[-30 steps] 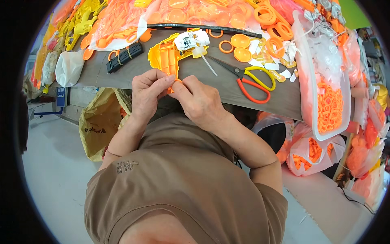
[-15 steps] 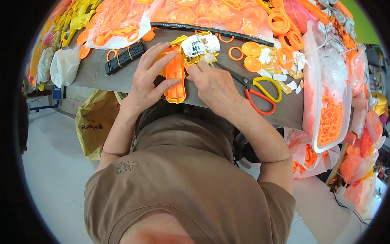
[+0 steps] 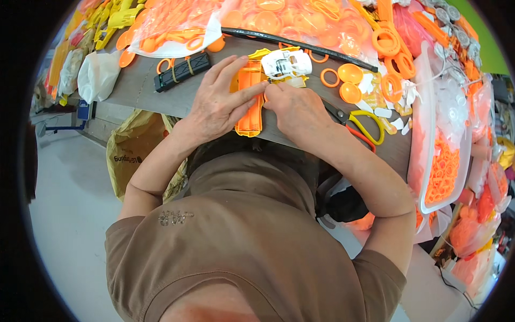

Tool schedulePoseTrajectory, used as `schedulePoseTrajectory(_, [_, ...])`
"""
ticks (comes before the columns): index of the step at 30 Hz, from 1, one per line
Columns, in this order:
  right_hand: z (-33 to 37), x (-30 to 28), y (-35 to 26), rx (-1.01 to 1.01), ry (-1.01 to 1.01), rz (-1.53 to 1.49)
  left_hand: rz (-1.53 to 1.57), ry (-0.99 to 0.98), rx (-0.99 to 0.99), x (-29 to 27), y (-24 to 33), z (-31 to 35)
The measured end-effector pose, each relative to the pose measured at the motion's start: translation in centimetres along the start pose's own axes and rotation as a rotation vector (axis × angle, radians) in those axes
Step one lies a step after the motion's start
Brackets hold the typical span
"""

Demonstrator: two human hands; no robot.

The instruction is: Assembling and inspecting yellow plastic toy guns at a workbench.

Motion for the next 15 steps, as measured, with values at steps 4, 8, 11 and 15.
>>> schedulePoseTrajectory(4, [0.1,0.4,-0.4,0.039,-0.041,-0.065,0.011,0.018,0.001,-0.1,0.3,0.0])
schedulePoseTrajectory(8, [-0.3,0.6,-0.6,0.091,-0.111,0.06,0.005,0.024,0.005,0.0,0.0,0.2])
schedulePoseTrajectory(11, [0.1,0.5,-0.8,0.101,-0.104,0.071,0.027,0.018,0.026,-0.6,-0.4,0.5])
schedulePoseTrajectory(15, [2.5,-0.5,-1.8,0.082,0.079,-0.07,-0.179,0.223,-0.306,-5.9,-4.4,2.2])
Point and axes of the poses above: each hand's wrist, its own z-axis away from the middle knuckle, its own x-axis out of the palm, y = z × x, the point moved 4 cm from there along -z, towards the middle knuckle, and after that the axes turned 5 degrees about -y, right-handed, at the moved point
